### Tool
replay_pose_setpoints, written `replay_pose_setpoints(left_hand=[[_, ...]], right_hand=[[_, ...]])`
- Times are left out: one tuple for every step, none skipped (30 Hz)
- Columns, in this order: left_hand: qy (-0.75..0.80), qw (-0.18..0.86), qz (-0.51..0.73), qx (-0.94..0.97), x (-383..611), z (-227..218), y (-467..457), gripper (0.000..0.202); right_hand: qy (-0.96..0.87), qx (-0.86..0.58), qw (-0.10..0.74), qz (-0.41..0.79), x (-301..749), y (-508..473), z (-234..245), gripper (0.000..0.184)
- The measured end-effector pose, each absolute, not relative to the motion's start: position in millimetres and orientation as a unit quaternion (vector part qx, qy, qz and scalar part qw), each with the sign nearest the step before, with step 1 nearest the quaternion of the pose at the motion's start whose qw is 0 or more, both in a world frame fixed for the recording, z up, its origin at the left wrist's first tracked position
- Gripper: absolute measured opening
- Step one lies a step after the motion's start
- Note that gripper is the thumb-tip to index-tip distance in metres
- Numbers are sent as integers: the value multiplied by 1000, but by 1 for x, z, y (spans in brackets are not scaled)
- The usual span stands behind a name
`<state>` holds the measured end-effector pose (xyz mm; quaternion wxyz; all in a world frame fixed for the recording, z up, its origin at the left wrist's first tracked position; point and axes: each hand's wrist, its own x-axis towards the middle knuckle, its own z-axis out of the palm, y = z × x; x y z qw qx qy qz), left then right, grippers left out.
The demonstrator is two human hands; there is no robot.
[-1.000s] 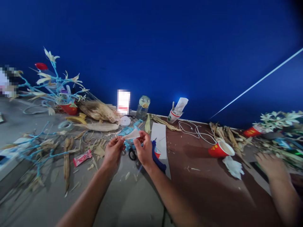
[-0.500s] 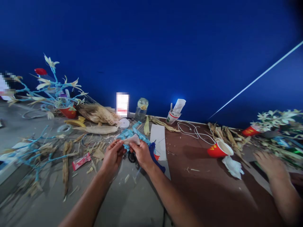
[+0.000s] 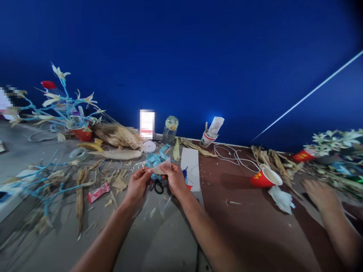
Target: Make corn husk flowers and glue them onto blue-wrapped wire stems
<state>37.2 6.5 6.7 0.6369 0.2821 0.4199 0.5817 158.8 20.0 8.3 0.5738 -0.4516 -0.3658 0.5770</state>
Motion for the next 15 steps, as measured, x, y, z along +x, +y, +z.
replay_pose_setpoints(left_hand=[[421,638,576,291,37,6,6,27],[423,638,570,298,37,7,5,26],[425,639,566,302,37,7,5,25],[427,640,563,302,36,8,4,25],[427,644,560,298,36,9,3,25],[425,650,558,292,36,9,3,25],[424,657,555,284,35,10,2,24],[424,663,551,278,35,10,2,24],[424,666,550,274,35,10,2,24],[425,663,551,276,35,10,2,23],[428,655,553,287,35,9,2,22],[434,640,555,305,36,8,2,22],[441,621,558,328,36,6,2,21],[448,600,561,353,36,5,2,20],[454,580,562,376,36,4,1,20]], right_hand=[[-353,-446,580,583,159,21,8,21],[-341,-441,586,588,160,21,7,22],[-332,-436,591,592,161,21,7,22],[-327,-435,593,594,161,22,8,23],[-324,-436,592,596,162,22,8,23],[-320,-439,590,598,162,22,9,23],[-316,-441,587,601,162,22,10,24],[-312,-442,583,606,162,22,10,24],[-307,-442,582,610,163,23,11,24],[-301,-444,583,610,163,23,11,25],[-298,-448,587,605,163,24,11,26],[-298,-455,592,595,164,24,10,26],[-299,-465,596,582,165,25,10,27],[-304,-476,599,567,166,25,9,27],[-312,-487,600,553,168,26,8,28]])
